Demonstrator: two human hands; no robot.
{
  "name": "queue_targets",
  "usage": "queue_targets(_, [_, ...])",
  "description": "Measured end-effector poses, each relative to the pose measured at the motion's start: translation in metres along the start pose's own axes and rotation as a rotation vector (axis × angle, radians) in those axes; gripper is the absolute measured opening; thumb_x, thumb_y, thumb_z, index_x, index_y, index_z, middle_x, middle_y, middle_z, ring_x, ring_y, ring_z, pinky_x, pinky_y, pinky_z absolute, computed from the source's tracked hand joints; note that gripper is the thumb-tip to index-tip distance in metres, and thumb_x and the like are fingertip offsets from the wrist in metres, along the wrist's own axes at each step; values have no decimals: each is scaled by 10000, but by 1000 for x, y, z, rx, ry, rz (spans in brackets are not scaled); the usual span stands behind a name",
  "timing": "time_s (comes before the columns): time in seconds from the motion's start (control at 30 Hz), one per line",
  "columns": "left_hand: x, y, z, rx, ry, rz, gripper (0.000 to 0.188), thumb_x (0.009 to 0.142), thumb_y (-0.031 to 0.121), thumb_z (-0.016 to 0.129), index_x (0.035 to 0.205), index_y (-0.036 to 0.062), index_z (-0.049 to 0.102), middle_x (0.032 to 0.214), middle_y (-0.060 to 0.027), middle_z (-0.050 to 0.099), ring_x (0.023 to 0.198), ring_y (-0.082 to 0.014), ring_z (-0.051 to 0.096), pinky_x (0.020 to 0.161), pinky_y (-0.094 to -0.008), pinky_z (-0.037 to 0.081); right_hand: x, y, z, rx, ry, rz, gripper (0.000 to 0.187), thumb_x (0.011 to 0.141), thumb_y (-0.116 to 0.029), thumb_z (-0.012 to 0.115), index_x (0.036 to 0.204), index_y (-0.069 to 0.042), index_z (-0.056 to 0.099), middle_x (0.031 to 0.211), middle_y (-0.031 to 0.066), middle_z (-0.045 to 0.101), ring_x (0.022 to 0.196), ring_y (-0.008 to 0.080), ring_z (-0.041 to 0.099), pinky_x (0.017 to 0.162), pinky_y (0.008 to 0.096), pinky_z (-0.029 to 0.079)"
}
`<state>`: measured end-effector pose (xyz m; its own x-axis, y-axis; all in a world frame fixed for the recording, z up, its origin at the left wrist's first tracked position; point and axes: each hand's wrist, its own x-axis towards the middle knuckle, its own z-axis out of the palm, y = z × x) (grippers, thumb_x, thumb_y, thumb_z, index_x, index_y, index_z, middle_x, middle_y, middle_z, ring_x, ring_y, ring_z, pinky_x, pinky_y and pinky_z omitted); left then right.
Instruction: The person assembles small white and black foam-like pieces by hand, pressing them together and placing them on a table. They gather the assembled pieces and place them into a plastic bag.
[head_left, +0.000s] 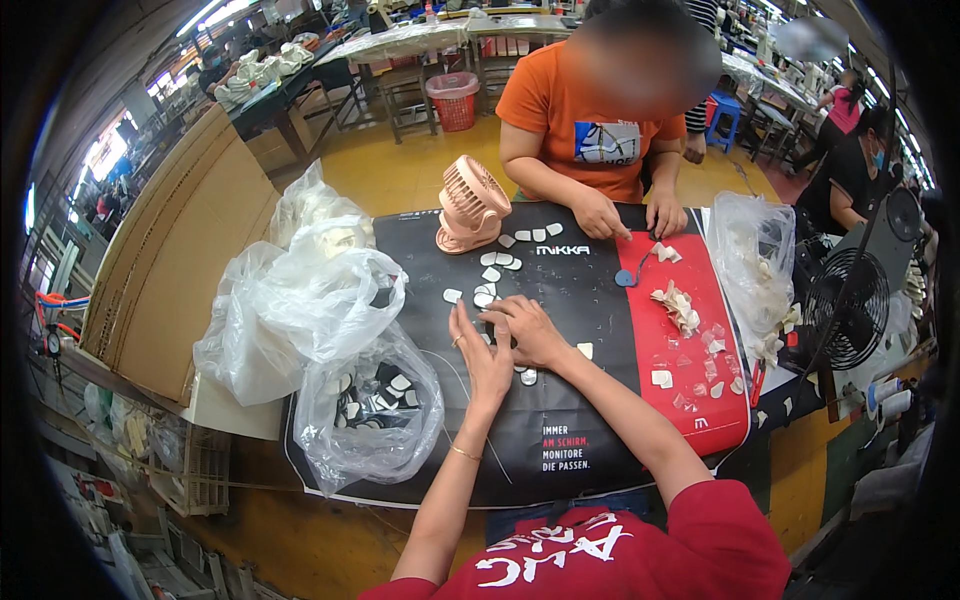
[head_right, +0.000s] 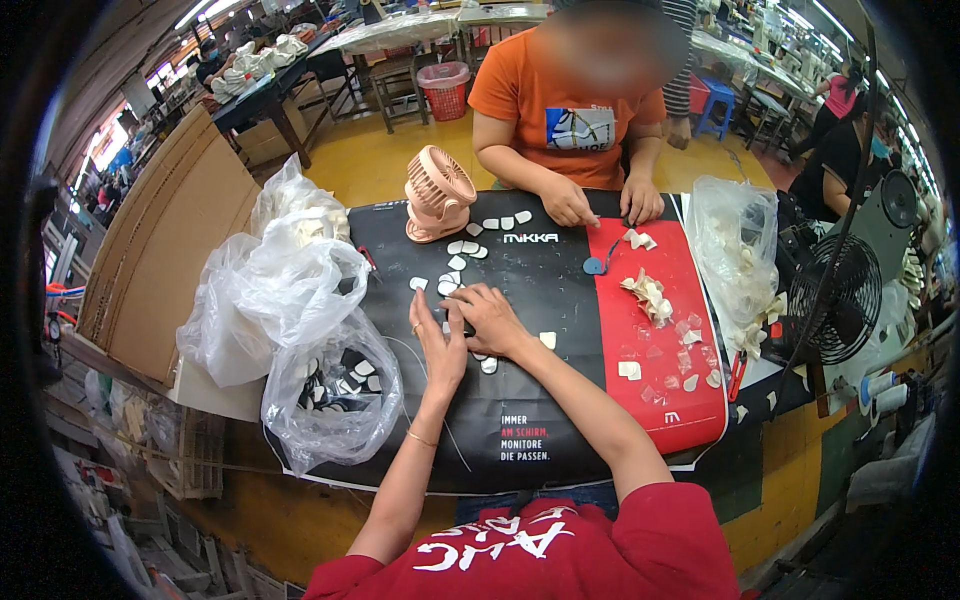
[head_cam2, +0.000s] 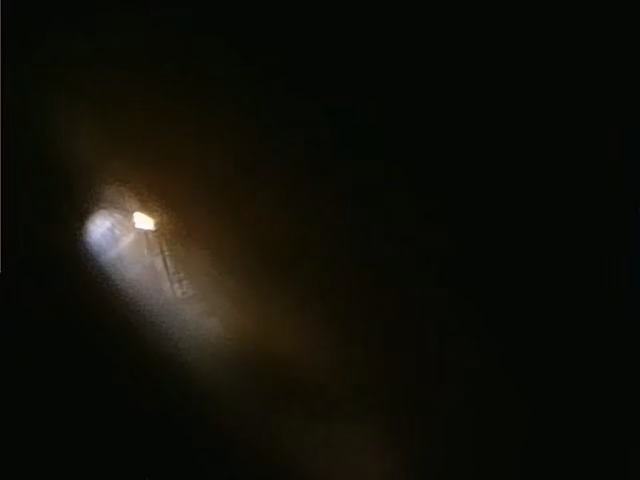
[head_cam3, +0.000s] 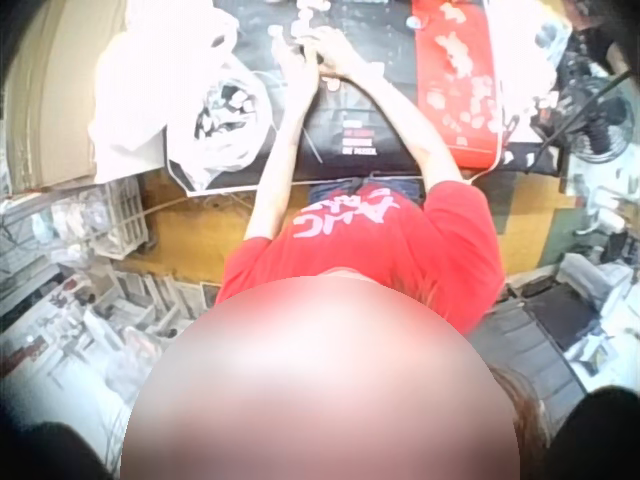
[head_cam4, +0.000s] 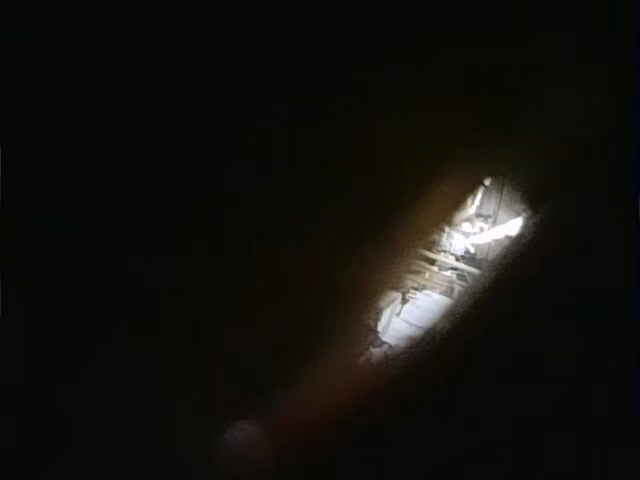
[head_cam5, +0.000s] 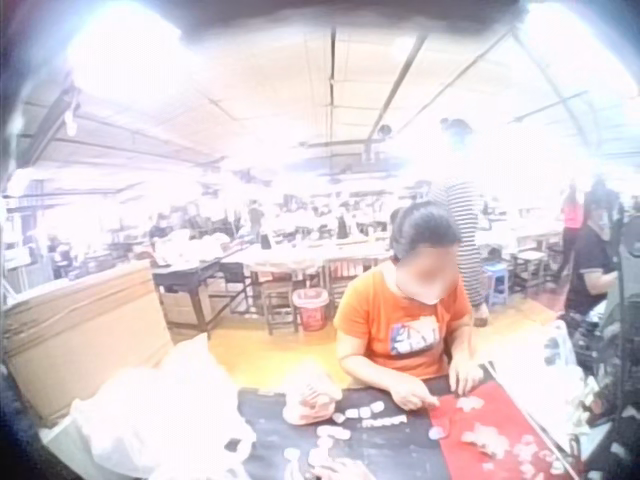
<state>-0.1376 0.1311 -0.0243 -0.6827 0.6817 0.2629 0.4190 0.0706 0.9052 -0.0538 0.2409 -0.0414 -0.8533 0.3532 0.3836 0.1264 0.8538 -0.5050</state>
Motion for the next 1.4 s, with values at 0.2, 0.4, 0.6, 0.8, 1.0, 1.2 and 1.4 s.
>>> queue_targets(0.2, [-75, 23, -40, 178, 48, 236, 585, 864, 186, 720, 1391, 39, 512, 1493, -255, 361, 1403, -447, 338, 1139, -536, 280, 2, -3, -3, -68, 248, -116, 269, 776, -157, 726, 1030, -89, 667, 974, 100, 665, 972, 301, 624, 813, 405, 549])
queue_targets(0.4, [-157, 34, -129, 780, 328, 422, 500, 795, 353, 790, 1248, 179, 670, 1465, -145, 456, 1372, -382, 389, 1184, -530, 146, 15, 18, -13, 267, 392, 340, 187, 754, -74, 738, 929, -16, 706, 816, 115, 713, 706, 155, 680, 692, 300, 539])
queue_targets(0.6, [-160, 10, -168, 1110, 284, 231, 405, 839, 350, 773, 1208, 204, 696, 1537, -176, 371, 1479, -404, 192, 1197, -572, 35, 32, -14, -24, 748, 478, 747, 152, 807, -143, 758, 934, -71, 717, 726, -11, 602, 599, 70, 549, 458, 224, 413])
queue_targets(0.8, [-132, 2, -163, 1046, 385, 365, 115, 781, 181, 795, 870, 236, 747, 1418, -90, 550, 1449, -402, 308, 1206, -581, 1, 63, -126, 32, 1080, 79, 325, 251, 760, -170, 826, 963, -58, 730, 832, 35, 712, 740, 115, 657, 680, 278, 541])
queue_targets(1.0, [-133, 23, -157, 925, 524, 443, 71, 840, 159, 767, 874, 193, 715, 1386, -91, 546, 1442, -418, 325, 1183, -621, -2, 71, -186, 53, 437, -297, -106, 605, 774, -495, 794, 1190, -75, 664, 1183, 173, 642, 1149, 347, 577, 990, 487, 427])
queue_targets(1.2, [-163, 25, -129, 650, 443, 609, 238, 868, 185, 735, 1074, 112, 641, 1383, -191, 497, 1366, -464, 386, 1148, -645, 179, 40, -133, -10, 531, 357, -104, 459, 821, -420, 771, 1092, -56, 703, 1078, 147, 686, 1078, 303, 625, 948, 443, 460])
queue_targets(1.4, [-142, 21, -74, 472, -347, 296, 719, 844, 251, 767, 1421, -10, 428, 1503, -295, 326, 1405, -494, 296, 1153, -535, 271, -80, -42, -60, 327, 516, 651, 218, 930, -172, 682, 1065, -1, 700, 1015, 122, 730, 941, 215, 712, 825, 328, 554])
